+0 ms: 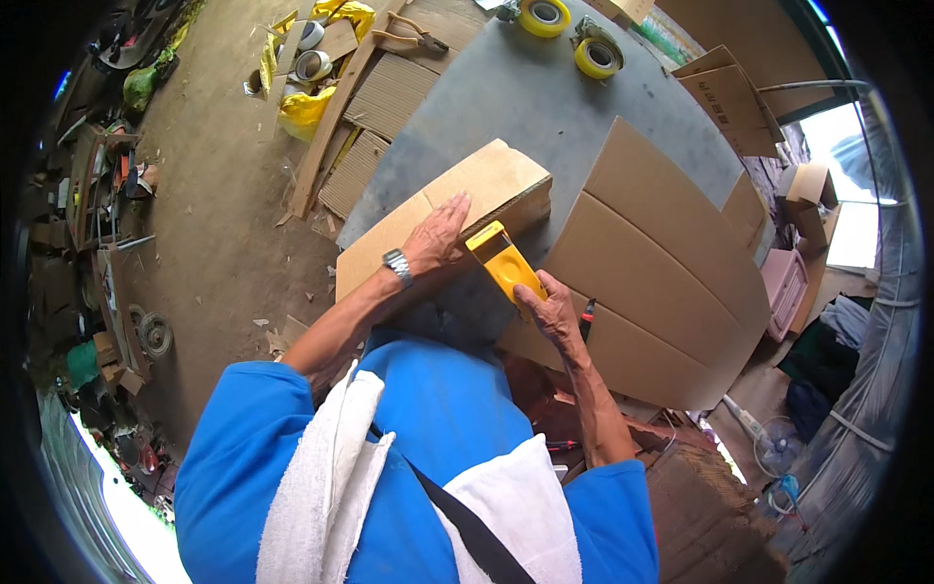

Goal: The person assembles a cardboard box by folding and taping the flaps. They use a tape dispenser to secure the seams and fold the sides into a rectangular shape.

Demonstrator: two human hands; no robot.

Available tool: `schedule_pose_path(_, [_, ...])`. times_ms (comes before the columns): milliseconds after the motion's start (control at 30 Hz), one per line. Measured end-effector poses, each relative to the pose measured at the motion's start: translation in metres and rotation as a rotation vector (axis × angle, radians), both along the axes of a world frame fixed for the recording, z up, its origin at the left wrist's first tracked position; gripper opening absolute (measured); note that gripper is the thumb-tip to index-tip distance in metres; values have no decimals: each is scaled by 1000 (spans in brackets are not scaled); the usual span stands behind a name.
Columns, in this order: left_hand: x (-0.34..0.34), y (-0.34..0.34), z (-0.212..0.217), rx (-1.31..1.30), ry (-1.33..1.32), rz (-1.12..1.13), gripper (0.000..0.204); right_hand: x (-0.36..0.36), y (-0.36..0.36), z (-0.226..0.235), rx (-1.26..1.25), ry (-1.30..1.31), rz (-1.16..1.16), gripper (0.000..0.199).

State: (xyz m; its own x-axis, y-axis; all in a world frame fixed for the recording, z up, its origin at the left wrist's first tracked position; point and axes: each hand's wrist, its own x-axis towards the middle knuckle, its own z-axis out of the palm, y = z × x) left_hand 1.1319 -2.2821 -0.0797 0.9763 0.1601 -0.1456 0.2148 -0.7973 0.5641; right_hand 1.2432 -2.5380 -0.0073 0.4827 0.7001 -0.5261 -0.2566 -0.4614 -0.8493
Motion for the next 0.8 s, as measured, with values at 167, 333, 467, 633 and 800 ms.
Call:
schedule_pose_path(167, [4,10,-28,-36,1,-16,97,0,-28,-71,37,-91,74,38])
schedule_pose_path(333, [6,32,-18,-246,130,-130,94,2,-7,-73,25,29,55,45])
schedule_pose_path(467, [20,-16,-1,-71,102,211,99,0,-3,-72,66,42,16,42])
schedule_pose_path(633, [35,-3,6,-5,-35,236,77,0,9,-53,19,-68,11,40])
schedule_pose_path(800, [41,79,33,-227,150,70,53,-6,8,-16,72,-63,-4,35])
